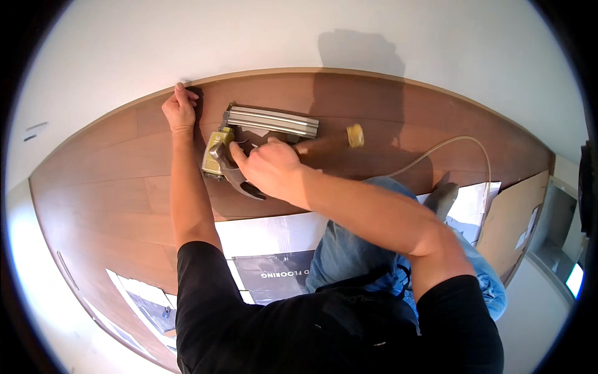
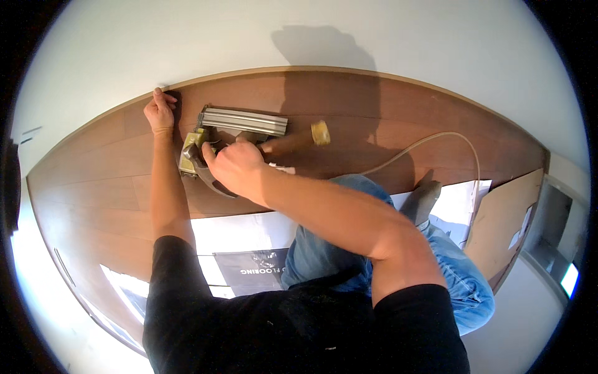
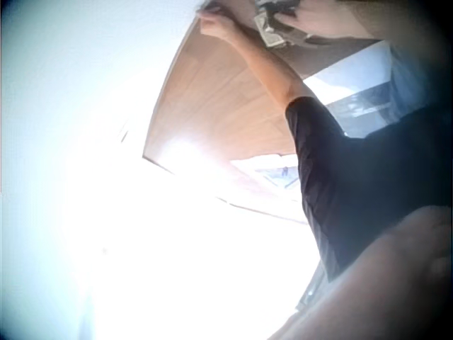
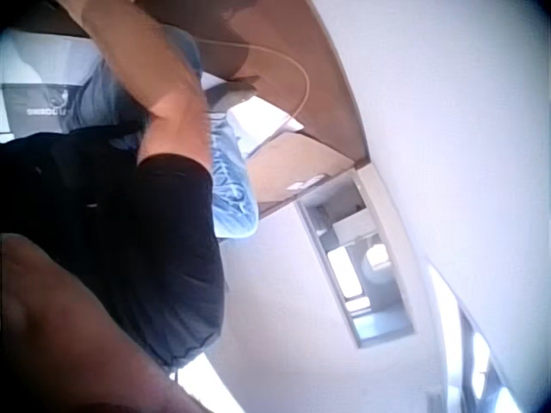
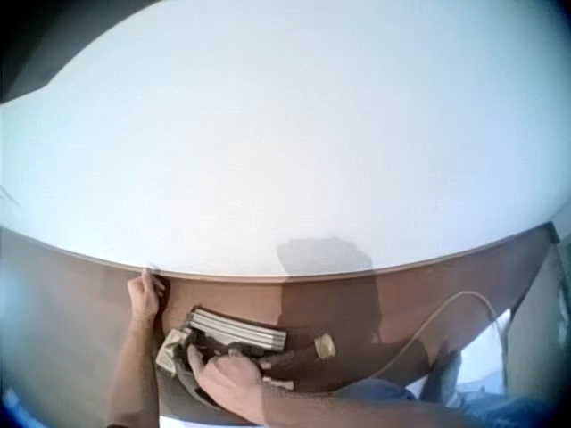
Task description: The person installs a wood floor panel along a wall by positioning the board, hammering it into place with a wood block, and securing it using a pneumatic nail gun.
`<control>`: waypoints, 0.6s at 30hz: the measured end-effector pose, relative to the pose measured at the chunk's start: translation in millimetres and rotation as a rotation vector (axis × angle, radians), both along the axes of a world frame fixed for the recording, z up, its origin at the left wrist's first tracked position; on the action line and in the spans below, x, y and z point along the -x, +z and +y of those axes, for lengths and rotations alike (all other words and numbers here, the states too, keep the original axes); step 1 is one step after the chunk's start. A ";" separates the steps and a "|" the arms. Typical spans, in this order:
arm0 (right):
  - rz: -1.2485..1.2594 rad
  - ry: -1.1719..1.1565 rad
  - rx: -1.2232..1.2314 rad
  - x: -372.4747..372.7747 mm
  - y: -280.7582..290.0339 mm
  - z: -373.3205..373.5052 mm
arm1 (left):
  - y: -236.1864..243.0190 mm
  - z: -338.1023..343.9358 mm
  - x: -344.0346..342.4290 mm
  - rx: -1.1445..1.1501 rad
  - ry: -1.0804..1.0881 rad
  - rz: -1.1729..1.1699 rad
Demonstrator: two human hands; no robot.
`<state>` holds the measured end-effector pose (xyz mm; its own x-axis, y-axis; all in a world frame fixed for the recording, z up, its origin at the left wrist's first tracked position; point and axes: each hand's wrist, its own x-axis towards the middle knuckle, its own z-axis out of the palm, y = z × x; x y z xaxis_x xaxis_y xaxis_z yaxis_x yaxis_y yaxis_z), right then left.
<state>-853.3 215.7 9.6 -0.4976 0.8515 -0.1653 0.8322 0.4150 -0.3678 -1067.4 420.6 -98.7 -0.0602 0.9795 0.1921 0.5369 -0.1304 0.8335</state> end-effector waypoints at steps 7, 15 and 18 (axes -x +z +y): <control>-0.135 0.225 -0.082 -135.7 128.4 -32.2 | -6.9 4.7 15.5 -0.044 0.093 0.101; -0.283 -0.516 0.007 -342.4 213.7 -259.3 | 17.2 -32.6 -86.4 0.129 0.468 0.513; -0.435 -0.897 0.097 -384.9 241.8 -350.8 | -19.1 -31.0 -137.5 0.217 0.593 0.305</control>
